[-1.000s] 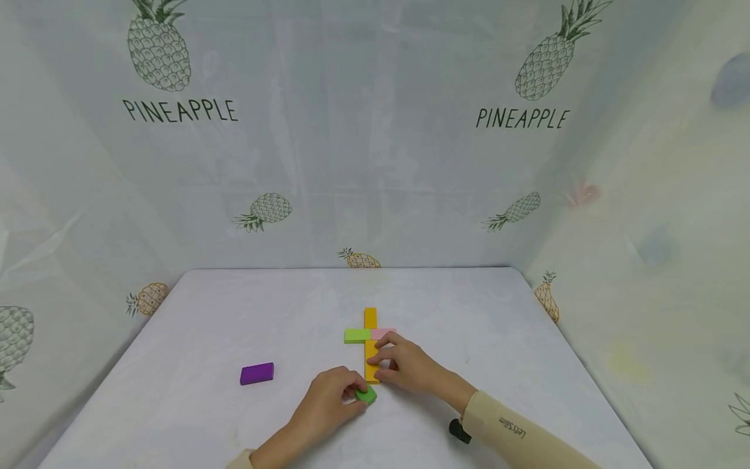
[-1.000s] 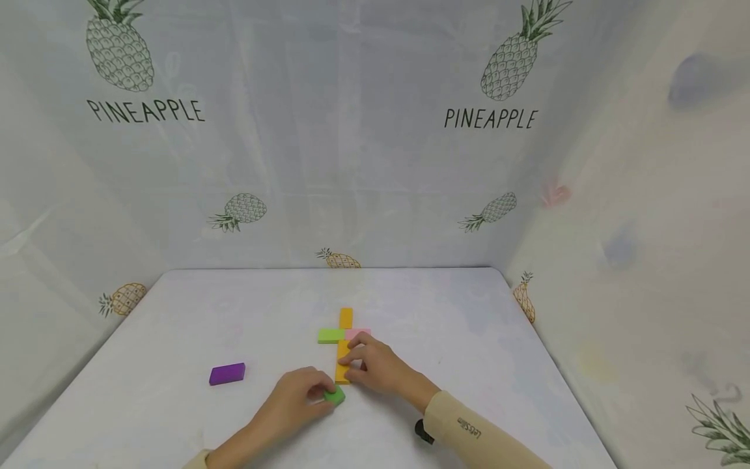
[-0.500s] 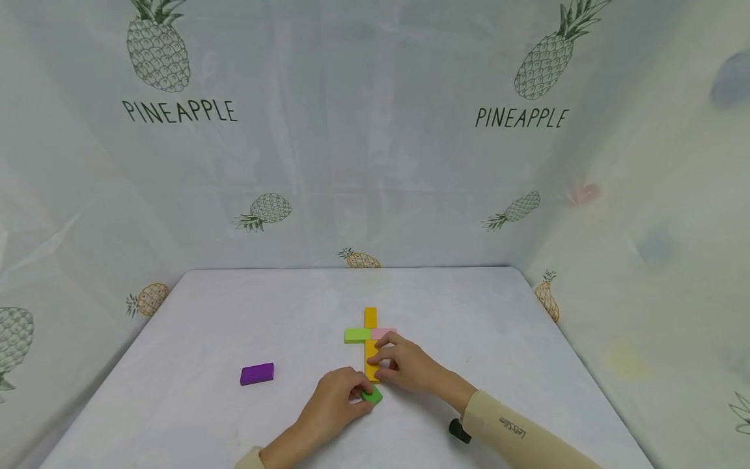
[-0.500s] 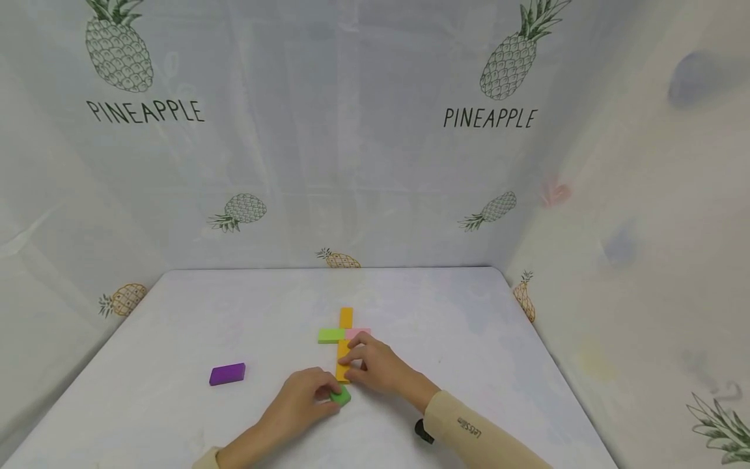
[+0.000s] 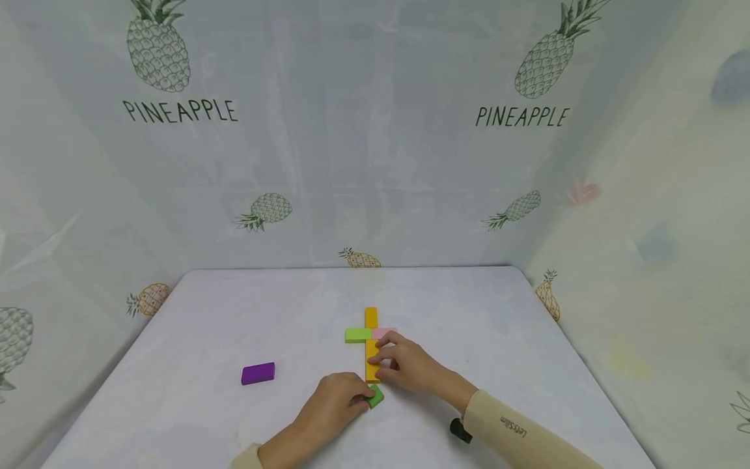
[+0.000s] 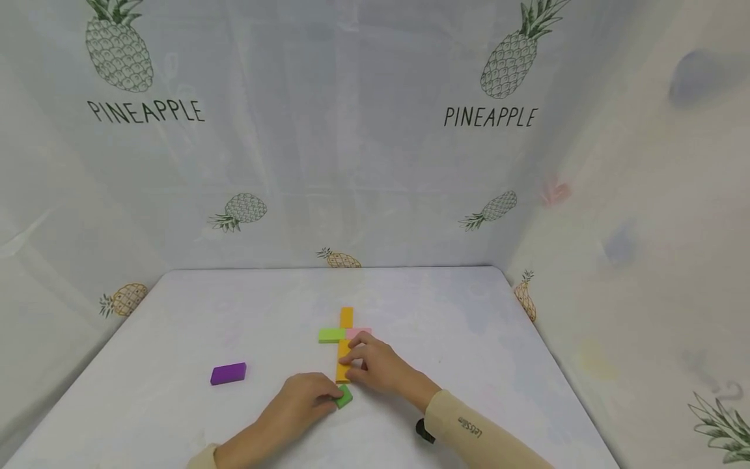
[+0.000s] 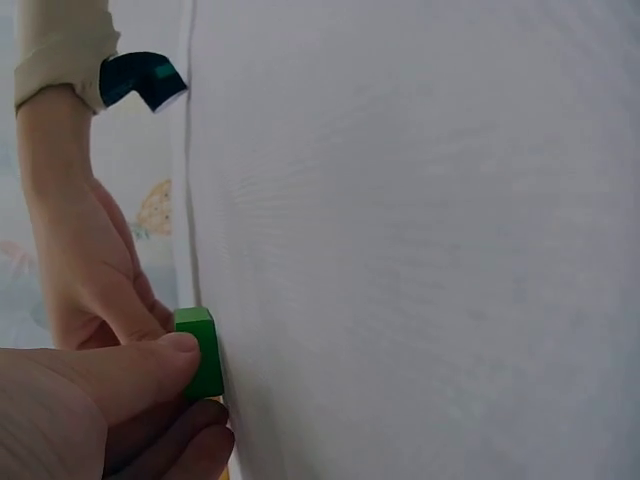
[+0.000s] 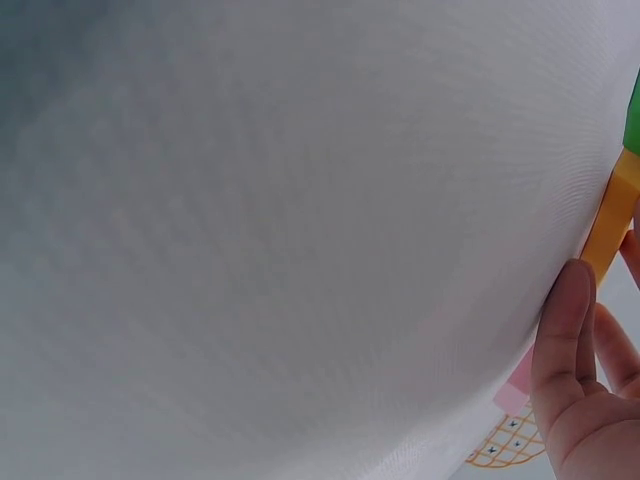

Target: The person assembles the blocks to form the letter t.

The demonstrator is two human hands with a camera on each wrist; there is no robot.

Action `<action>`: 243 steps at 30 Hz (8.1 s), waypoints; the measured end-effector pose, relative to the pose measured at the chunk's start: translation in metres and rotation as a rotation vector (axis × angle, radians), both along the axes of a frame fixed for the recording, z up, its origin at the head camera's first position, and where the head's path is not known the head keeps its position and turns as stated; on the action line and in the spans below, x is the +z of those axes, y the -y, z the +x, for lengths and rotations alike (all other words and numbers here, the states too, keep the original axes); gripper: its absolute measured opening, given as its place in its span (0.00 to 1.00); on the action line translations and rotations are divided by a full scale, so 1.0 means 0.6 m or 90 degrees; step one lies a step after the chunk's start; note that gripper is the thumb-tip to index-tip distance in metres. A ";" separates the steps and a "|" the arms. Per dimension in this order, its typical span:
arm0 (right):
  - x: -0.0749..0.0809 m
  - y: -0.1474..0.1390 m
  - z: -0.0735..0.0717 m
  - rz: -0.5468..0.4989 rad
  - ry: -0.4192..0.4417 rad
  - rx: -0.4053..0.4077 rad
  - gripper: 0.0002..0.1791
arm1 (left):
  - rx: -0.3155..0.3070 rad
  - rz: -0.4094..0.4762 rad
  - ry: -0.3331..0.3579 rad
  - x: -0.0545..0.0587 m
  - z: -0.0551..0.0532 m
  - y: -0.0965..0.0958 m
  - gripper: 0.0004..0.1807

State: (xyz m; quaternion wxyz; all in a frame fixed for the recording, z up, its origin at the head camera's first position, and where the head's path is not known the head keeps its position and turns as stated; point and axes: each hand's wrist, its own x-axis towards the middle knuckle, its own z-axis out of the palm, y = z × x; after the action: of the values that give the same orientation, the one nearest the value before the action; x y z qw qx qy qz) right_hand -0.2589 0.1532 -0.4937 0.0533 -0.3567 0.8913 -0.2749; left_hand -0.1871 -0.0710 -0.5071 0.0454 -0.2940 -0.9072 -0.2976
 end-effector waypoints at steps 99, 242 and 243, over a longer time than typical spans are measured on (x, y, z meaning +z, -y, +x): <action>0.001 -0.011 -0.033 0.077 -0.135 0.096 0.15 | 0.017 0.022 -0.001 0.001 -0.014 -0.019 0.05; -0.001 -0.012 -0.044 0.048 -0.074 0.102 0.15 | 0.099 -0.096 -0.092 0.007 -0.043 0.367 0.16; -0.001 -0.012 -0.043 0.046 -0.075 0.102 0.14 | 0.097 -0.095 -0.095 0.007 -0.043 0.367 0.16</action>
State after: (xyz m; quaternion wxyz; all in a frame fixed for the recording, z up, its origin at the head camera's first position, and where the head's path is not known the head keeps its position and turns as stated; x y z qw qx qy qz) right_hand -0.2850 0.1605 -0.4942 0.0356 -0.4401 0.8708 -0.2160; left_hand -0.2130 -0.2911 -0.5031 0.1132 -0.2481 -0.9406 -0.2024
